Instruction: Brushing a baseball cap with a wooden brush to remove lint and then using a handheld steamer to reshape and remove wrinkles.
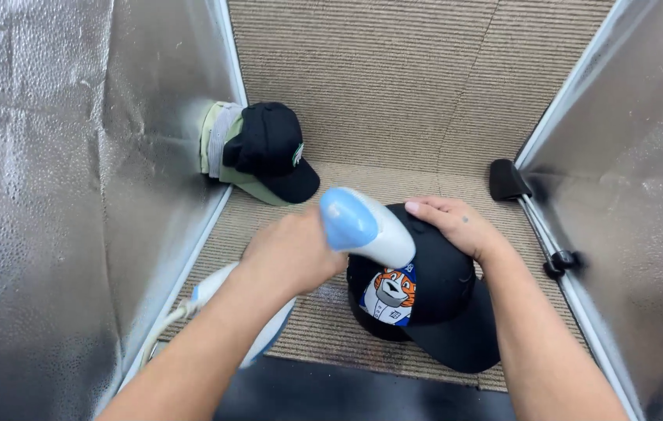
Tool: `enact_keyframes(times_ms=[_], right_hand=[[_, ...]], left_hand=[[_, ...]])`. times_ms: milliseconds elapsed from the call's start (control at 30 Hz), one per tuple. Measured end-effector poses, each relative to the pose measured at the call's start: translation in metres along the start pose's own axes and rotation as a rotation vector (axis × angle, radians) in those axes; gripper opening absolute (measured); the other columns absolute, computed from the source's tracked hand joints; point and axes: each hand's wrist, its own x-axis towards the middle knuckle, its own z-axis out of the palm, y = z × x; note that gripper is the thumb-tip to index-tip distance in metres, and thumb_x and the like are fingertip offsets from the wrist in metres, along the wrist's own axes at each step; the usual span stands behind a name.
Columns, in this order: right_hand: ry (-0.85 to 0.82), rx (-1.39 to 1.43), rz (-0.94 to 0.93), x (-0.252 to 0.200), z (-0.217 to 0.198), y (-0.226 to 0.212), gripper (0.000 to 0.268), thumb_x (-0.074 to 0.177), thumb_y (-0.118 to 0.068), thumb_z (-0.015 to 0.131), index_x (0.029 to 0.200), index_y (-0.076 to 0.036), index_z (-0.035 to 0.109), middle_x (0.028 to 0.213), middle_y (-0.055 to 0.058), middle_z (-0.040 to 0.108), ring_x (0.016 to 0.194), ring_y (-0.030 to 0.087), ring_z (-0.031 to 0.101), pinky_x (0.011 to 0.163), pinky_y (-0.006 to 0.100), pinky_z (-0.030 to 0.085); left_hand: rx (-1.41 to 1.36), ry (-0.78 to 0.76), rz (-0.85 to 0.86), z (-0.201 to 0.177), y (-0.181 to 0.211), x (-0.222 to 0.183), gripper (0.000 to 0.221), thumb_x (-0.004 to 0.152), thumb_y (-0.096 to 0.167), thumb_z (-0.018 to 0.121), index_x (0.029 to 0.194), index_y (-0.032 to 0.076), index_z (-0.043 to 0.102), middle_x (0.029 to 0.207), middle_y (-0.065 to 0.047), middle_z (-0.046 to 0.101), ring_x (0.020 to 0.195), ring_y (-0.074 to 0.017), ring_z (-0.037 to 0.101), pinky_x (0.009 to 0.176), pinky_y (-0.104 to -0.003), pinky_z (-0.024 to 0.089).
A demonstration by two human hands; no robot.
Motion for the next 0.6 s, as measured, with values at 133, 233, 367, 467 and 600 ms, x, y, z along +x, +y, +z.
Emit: enact_keyframes(times_ms=[133, 233, 367, 467, 600], right_hand=[[-0.010, 0.019, -0.018, 0.007, -0.003, 0.007, 0.043, 0.091, -0.043, 0.070, 0.123, -0.016, 0.078, 0.126, 0.014, 0.075, 0.128, 0.031, 0.064, 0.111, 0.044, 0.046], [0.007, 0.013, 0.000, 0.007, 0.000, 0.014, 0.043, 0.092, -0.043, 0.069, 0.122, -0.014, 0.079, 0.123, 0.015, 0.076, 0.126, 0.031, 0.065, 0.111, 0.045, 0.046], [0.326, -0.330, 0.081, 0.001, -0.015, 0.045, 0.062, 0.097, -0.076, 0.051, 0.121, -0.024, 0.076, 0.115, 0.010, 0.072, 0.121, 0.031, 0.063, 0.107, 0.045, 0.047], [0.338, -0.486, 0.224, -0.055, -0.010, 0.004, 0.070, 0.096, -0.081, 0.043, 0.127, -0.026, 0.074, 0.112, 0.010, 0.074, 0.120, 0.030, 0.065, 0.106, 0.045, 0.048], [0.213, -0.474, 0.354, -0.083, -0.004, 0.002, 0.079, 0.095, -0.078, 0.040, 0.145, -0.021, 0.061, 0.120, 0.018, 0.076, 0.125, 0.038, 0.064, 0.108, 0.051, 0.047]], left_hand=[[0.083, -0.070, -0.058, -0.006, -0.016, -0.029, 0.071, 0.086, 0.051, 0.062, 0.127, -0.006, 0.059, 0.113, -0.030, 0.071, 0.114, -0.0479, 0.069, 0.093, -0.060, 0.056], [0.095, -0.123, -0.085, 0.003, -0.041, -0.038, 0.069, 0.086, 0.049, 0.064, 0.126, -0.006, 0.059, 0.114, -0.033, 0.071, 0.116, -0.0497, 0.067, 0.096, -0.060, 0.055], [-0.645, -0.046, -0.295, 0.033, -0.066, -0.007, 0.077, 0.074, 0.041, 0.074, 0.135, -0.003, 0.058, 0.111, -0.026, 0.075, 0.094, -0.0394, 0.071, 0.084, -0.052, 0.058], [-1.178, -0.030, -0.395, 0.055, -0.069, 0.018, 0.074, 0.075, 0.024, 0.077, 0.137, -0.009, 0.054, 0.110, -0.028, 0.074, 0.076, -0.0396, 0.076, 0.066, -0.052, 0.062], [-1.537, -0.046, -0.413, 0.097, -0.066, 0.058, 0.080, 0.073, 0.024, 0.082, 0.138, -0.009, 0.050, 0.121, -0.026, 0.069, 0.080, -0.0426, 0.075, 0.066, -0.057, 0.062]])
